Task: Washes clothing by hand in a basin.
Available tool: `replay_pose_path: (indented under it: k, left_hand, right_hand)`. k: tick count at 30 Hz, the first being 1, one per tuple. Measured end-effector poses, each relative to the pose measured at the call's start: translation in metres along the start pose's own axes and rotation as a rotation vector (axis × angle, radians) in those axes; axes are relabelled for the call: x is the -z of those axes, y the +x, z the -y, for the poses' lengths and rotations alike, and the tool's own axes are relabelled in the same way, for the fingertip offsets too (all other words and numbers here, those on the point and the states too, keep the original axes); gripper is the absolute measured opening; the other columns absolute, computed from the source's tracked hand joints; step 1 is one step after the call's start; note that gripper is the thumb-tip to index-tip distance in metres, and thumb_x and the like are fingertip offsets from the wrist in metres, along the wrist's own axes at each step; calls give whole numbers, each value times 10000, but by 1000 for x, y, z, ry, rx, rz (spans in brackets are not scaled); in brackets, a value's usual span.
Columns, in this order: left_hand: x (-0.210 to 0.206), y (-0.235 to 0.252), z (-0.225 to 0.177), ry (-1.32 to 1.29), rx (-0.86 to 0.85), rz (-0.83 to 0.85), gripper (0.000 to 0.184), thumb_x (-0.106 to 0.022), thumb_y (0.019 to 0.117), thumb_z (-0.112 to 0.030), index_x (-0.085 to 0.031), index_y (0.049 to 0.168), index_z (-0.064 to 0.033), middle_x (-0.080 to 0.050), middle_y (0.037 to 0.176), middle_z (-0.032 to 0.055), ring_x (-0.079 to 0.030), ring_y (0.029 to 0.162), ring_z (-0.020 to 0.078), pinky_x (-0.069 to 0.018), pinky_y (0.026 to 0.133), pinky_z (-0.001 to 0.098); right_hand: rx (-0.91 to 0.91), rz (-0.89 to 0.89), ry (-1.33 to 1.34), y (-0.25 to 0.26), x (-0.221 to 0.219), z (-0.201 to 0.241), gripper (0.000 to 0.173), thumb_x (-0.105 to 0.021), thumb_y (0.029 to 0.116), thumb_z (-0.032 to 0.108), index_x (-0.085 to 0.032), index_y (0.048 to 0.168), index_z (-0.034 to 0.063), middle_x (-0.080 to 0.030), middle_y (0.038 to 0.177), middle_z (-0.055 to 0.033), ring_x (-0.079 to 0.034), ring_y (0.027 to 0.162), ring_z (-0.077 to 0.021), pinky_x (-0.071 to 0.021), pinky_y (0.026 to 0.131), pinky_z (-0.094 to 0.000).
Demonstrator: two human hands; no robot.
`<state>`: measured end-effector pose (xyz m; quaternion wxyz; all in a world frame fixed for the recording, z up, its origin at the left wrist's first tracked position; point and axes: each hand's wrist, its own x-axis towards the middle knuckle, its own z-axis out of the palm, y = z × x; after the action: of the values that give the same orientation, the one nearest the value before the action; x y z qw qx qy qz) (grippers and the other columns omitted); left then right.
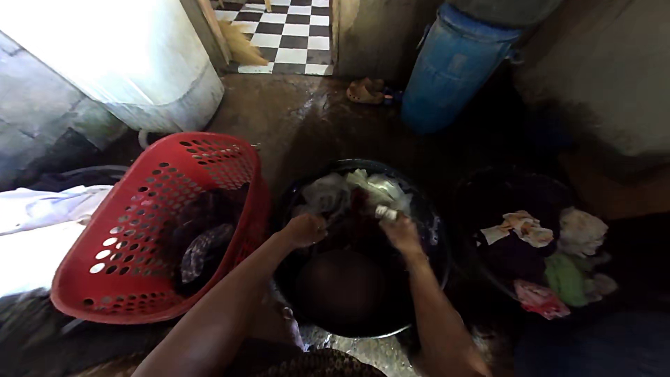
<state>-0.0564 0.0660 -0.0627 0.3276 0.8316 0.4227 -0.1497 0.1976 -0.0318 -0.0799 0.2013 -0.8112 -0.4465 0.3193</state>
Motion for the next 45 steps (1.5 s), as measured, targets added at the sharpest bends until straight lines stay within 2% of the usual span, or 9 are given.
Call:
replay_pose_path:
  k: [7,11,15,17,24,29,35,41,45]
  left_hand:
    - [2,13,3,19,28,102,403,-517,1080,-276,-601,1348,13,-639,1277,268,-603,1219,428,-436,1049,615]
    - [4,16,2,-5,65,126,429,-522,1082,-296,-584,1376,10,-618,1325,277,-580,1265,439,-419,1072,625]
    - [7,15,2,-16,61,132,411,-515,1084,-277,-597,1365,11,-631,1299,279,-592,1241,444,-423,1060,627]
    - [7,12,4,-17,50,125,408,-518,1081,-276,-600,1360,11,-631,1300,278,-593,1238,444,-424,1057,629]
    - [8,-3,8,-30,39,82,370,-520,1080,-262,-628,1311,6,-648,1258,263,-611,1199,427,-440,1037,616]
    - [3,-1,17,-6,37,30,388,-530,1077,-292,-633,1333,-19,-656,1281,234,-606,1237,405,-441,1054,615]
    - [1,-1,15,16,17,16,371,-548,1069,-280,-639,1301,-5,-663,1244,236,-613,1206,414,-450,1029,627]
    - [3,-5,13,-31,43,22,372,-561,1063,-260,-634,1309,9,-645,1276,262,-594,1238,436,-430,1050,652]
    - [1,-1,15,-23,37,41,382,-555,1065,-259,-622,1313,23,-632,1291,271,-587,1243,440,-429,1055,639]
  right_hand:
    - [84,315,-420,21,-136,-77,457,-565,1036,152,-523,1488,99,-307,1643,-236,-122,1547,-504,-168,1155,-775]
    - [108,451,-505,9,-146,-101,426,-537,1037,82,-538,1456,5,-386,1593,-256,-227,1530,-470,-179,1208,-698]
    - [-234,376,-158,-16,-143,-113,538,-441,1095,167,-312,1573,-43,-372,1590,-285,-389,1478,-403,-333,1218,-489]
    - [-198,228,55,-21,-145,-122,520,-454,1102,221,-368,1559,-10,-430,1573,-231,-432,1463,-316,-348,1218,-428]
    - [-57,492,-250,7,-100,-104,504,-590,1039,301,-555,1431,-13,-542,1460,-264,-493,1383,-419,-364,1169,-575]
    - [-121,68,287,1,-21,-26,411,-572,1054,183,-558,1368,-84,-615,1327,-269,-593,1236,-345,-438,1093,-481]
    - [227,-186,190,-62,81,64,205,-668,978,154,-706,1120,11,-714,950,-178,-679,909,-320,-513,832,-597]
    - [656,-595,462,-90,125,90,178,-640,879,133,-652,1057,134,-666,821,125,-631,700,87,-545,613,-145]
    - [485,-495,340,-56,99,75,330,-744,910,232,-656,1176,58,-706,905,-72,-685,755,-153,-587,671,-412]
